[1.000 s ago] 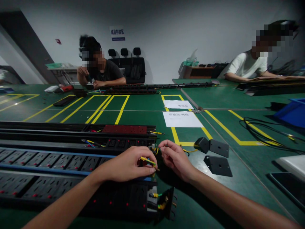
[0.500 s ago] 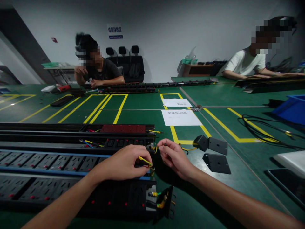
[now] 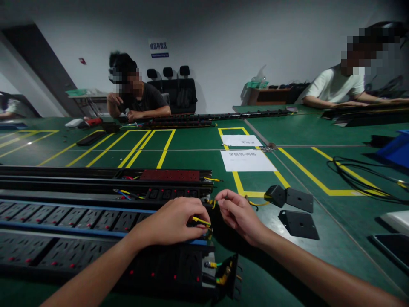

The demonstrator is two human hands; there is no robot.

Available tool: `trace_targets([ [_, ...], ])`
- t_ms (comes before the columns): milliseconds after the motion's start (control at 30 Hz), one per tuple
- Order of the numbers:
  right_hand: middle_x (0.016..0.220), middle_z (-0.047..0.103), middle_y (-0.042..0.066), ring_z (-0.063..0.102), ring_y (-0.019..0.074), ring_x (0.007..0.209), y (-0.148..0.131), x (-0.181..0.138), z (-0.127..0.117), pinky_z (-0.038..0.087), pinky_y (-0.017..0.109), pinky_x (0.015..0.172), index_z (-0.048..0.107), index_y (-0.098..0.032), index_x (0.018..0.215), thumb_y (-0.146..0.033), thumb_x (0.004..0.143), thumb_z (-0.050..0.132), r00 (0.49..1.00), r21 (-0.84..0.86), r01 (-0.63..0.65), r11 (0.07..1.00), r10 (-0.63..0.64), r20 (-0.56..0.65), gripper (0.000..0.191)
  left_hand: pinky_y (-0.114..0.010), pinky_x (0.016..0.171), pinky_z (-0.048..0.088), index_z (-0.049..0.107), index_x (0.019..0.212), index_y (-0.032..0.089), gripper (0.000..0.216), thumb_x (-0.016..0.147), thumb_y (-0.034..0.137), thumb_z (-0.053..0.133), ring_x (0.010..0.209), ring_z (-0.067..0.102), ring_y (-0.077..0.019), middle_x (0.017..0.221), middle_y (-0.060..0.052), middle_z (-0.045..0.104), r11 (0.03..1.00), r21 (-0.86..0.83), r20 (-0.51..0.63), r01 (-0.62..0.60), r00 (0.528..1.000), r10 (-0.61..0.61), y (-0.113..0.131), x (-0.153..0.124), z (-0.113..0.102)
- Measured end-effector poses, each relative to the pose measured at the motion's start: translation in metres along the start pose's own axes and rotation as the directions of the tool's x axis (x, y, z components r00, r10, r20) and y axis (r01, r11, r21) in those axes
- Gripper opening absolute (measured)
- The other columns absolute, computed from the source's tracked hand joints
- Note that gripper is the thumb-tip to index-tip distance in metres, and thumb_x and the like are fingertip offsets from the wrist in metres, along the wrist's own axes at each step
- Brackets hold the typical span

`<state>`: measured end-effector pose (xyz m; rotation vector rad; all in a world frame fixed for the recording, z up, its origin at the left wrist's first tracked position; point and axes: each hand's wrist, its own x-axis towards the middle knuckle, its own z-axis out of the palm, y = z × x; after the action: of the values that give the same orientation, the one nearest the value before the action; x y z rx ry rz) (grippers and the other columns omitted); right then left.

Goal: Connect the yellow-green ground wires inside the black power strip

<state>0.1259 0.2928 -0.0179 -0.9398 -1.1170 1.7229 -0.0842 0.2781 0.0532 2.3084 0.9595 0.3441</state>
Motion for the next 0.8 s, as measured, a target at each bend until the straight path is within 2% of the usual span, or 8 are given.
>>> trace_targets([
  [367,0.051,0.043,-0.011,0.027,0.0029,0.035,0.0016,-0.0012,-0.0001,0.009,0.022,0.039,0.057,-0.02,0.089,-0.039,0.08,0.069,1.0,-0.017,-0.008,1.0,0.008,0.004,0.024,-0.029,0.081,0.045,0.071,0.09,0.021,0.005,0.085,0.022,0.069,0.088,0.066,-0.0174,0.09,-0.001,0.072,0.997,0.075,0.024,-0.026,0.999,0.024,0.0017,-0.0027,0.0008],
  [667,0.05,0.043,-0.011,0.027,0.0032,0.035,0.0018,-0.0016,0.0,0.011,0.02,0.038,0.056,-0.02,0.089,-0.04,0.079,0.069,1.0,-0.047,-0.011,0.999,0.011,0.007,0.026,-0.026,0.082,0.046,0.072,0.092,0.02,0.016,0.079,0.012,0.071,0.089,0.066,-0.0147,0.092,0.001,0.072,0.993,0.094,0.02,-0.064,0.998,0.063,-0.004,-0.004,0.0025],
  [800,0.05,0.043,-0.011,0.028,0.0032,0.035,0.0016,-0.0015,-0.0001,0.01,0.021,0.038,0.056,-0.019,0.089,-0.04,0.079,0.068,1.0,-0.053,-0.007,0.999,0.008,0.013,0.026,-0.026,0.084,0.046,0.073,0.095,0.021,0.013,0.084,0.015,0.071,0.092,0.067,-0.0149,0.095,0.001,0.073,0.991,0.114,0.027,-0.074,0.997,0.071,-0.0052,-0.0037,0.0028],
])
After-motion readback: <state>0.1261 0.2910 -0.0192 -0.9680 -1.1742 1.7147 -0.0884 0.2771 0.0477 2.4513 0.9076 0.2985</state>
